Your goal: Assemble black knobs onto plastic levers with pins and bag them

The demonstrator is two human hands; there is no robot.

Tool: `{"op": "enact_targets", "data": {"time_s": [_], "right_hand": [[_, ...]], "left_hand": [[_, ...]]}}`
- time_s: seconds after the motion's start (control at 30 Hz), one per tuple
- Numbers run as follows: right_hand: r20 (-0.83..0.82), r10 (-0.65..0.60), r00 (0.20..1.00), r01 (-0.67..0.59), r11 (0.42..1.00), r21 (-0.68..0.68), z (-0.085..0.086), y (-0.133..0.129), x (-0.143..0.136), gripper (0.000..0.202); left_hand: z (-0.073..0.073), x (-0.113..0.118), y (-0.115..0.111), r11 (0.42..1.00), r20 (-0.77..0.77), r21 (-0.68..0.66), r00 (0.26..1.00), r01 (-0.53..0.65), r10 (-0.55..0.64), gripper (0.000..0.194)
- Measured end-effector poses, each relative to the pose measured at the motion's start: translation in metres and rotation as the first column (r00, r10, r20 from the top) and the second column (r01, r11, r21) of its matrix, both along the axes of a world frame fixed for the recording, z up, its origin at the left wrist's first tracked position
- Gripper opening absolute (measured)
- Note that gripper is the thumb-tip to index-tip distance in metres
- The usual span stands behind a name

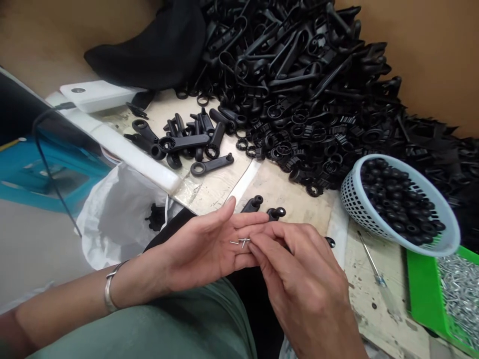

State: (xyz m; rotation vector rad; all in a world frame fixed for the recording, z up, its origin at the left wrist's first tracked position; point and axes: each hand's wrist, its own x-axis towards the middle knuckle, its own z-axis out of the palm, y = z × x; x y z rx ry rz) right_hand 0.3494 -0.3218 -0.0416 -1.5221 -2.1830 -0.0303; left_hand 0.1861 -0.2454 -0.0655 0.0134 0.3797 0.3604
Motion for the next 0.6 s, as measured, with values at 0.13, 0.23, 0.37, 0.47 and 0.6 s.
{"op": "enact_targets", "data": {"time_s": [0.13, 0.23, 0.37, 0.47, 0.6], "right_hand": [[0.001, -0.014, 1.000, 0.014, 1.000, 0.017, -0.0001, -0.0007, -0.0043, 0.009], [-0.021, -0.030, 0.999, 0.030, 0.999, 0.010, -0.0006, 0.0007, -0.0081, 0.008], [-0.024, -0.030, 0.999, 0.030, 0.999, -0.016, -0.0028, 0.0022, -0.0106, 0.008], [-0.034, -0.025, 0.999, 0.023, 0.998, -0.061, -0.0021, 0.0021, -0.0092, 0.009], [0.022, -0.027, 0.999, 0.028, 0.999, -0.035, 0.0023, 0.0025, -0.0021, 0.009]], "left_hand": [[-0.0004, 0.0001, 0.0001, 1.000, 0.012, -0.006, 1.000, -0.007, 0.007, 0.048], [0.0002, 0.0002, 0.0006, 1.000, 0.012, -0.025, 1.000, -0.011, 0.011, 0.048], [-0.0022, -0.0004, 0.0004, 0.999, 0.035, -0.051, 0.999, -0.014, 0.016, 0.050], [-0.0048, -0.0011, 0.0000, 0.998, 0.067, -0.054, 0.998, -0.010, 0.013, 0.051], [-0.0055, -0.0021, 0.0004, 0.998, 0.061, -0.050, 0.998, -0.026, 0.029, 0.051]]}}
